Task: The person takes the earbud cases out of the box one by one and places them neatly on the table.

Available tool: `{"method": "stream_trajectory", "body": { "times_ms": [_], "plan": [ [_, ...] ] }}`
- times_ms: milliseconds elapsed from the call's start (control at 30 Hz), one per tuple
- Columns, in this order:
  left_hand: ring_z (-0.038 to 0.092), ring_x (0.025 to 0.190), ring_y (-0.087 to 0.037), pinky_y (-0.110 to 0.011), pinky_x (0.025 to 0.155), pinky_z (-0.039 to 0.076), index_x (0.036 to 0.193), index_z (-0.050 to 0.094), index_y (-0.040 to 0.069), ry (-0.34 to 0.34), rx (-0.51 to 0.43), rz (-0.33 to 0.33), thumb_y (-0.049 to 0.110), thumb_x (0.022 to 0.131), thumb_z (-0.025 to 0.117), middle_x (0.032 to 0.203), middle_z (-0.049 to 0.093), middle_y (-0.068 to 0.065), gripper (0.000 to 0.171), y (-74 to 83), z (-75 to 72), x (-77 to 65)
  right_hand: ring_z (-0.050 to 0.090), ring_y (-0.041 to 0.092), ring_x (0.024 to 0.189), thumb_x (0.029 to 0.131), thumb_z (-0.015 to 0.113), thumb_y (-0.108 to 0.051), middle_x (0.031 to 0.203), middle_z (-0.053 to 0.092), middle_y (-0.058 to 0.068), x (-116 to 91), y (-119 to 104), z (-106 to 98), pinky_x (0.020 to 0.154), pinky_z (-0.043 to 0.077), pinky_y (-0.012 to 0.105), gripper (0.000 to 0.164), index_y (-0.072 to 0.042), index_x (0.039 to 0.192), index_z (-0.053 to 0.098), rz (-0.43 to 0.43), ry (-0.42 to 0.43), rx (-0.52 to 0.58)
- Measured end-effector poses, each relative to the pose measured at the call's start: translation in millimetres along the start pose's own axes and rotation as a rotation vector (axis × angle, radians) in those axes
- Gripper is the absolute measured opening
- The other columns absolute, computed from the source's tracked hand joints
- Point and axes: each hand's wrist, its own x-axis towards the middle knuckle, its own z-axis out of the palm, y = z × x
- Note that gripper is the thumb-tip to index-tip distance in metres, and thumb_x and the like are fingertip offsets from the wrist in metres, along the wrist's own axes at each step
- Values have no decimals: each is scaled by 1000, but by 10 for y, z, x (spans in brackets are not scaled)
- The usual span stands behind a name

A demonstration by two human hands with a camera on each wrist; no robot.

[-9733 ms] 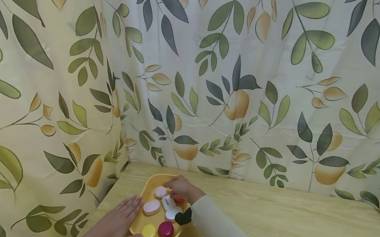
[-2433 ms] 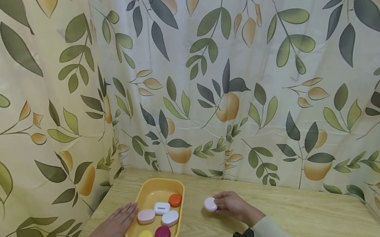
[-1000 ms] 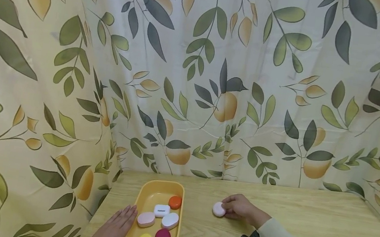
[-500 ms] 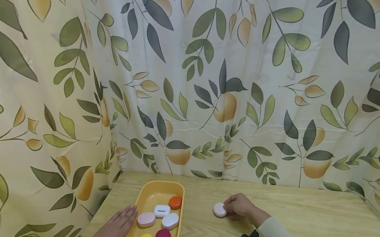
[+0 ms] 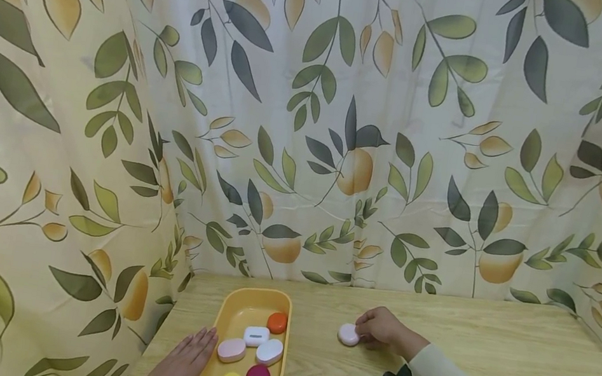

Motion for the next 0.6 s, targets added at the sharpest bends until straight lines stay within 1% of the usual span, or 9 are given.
{"method": "stream_trajectory", "body": {
  "times_ms": [33, 100, 200, 333, 400, 467, 500, 567, 600],
  "plan": [
    [31, 140, -34, -16, 109, -14, 147, 36, -4, 9, 3, 7, 68, 90, 49, 153, 34, -17, 93, -2, 5, -2, 62, 18, 66, 86, 65, 3, 79, 65, 8, -4, -8, -2, 57, 54, 31, 10, 8, 95, 65, -3, 4, -9],
    [33, 139, -36, -14, 106, -17, 146, 38, -5, 26, 9, 20, 67, 90, 50, 152, 35, -18, 92, -3, 7, -5, 60, 18, 63, 84, 63, 5, 76, 64, 8, -12, -40, -11, 56, 53, 30, 11, 8, 95, 65, -12, 8, -19],
    [33, 139, -36, -14, 106, -17, 146, 38, -5, 27, 13, 20, 67, 90, 50, 152, 35, -18, 92, -4, 1, -14, 58, 19, 64, 84, 60, 5, 76, 63, 9, -26, -125, -14, 57, 52, 31, 15, 9, 97, 65, -24, 14, -40],
    [31, 140, -35, -15, 108, -15, 147, 36, -5, 24, -5, 8, 65, 91, 51, 153, 33, -18, 91, -1, -11, -18, 60, 21, 70, 88, 60, 2, 83, 63, 10, -40, -253, -11, 64, 55, 35, 16, 11, 101, 64, -16, 23, -39],
    [31, 140, -35, -22, 114, -6, 147, 36, -5, 30, -3, 8, 64, 90, 51, 153, 34, -18, 91, -1, -8, -17, 61, 22, 72, 89, 60, 1, 87, 62, 10, -42, -302, -2, 66, 57, 36, 17, 11, 102, 64, -9, 18, -27],
    [31, 140, -34, -31, 117, 7, 147, 36, -4, 28, -3, 6, 64, 91, 51, 153, 34, -17, 90, 3, -5, -20, 61, 22, 74, 90, 61, 0, 89, 61, 10, -38, -343, 16, 67, 57, 36, 17, 11, 102, 64, -5, 8, -19],
    [31, 140, -34, -35, 116, 13, 147, 36, -4, 28, -1, 7, 64, 90, 52, 153, 34, -17, 90, 5, -4, -21, 60, 22, 74, 91, 61, 0, 89, 61, 10, -33, -364, 30, 67, 57, 36, 16, 11, 103, 64, -2, 4, -14],
    [32, 140, -34, -40, 114, 21, 147, 36, -4, 26, -3, 5, 64, 90, 52, 153, 34, -17, 90, 5, -1, -20, 61, 23, 74, 91, 61, -1, 91, 61, 10, -18, -410, 58, 67, 57, 36, 16, 10, 103, 64, -7, -5, -15],
    [31, 140, -33, -40, 113, 22, 148, 36, -3, 22, -10, 2, 64, 91, 52, 153, 33, -16, 90, 5, 0, -18, 61, 23, 75, 91, 61, -1, 91, 61, 10, -12, -442, 74, 67, 57, 36, 16, 9, 103, 64, -9, -8, -18]
  ]
}}
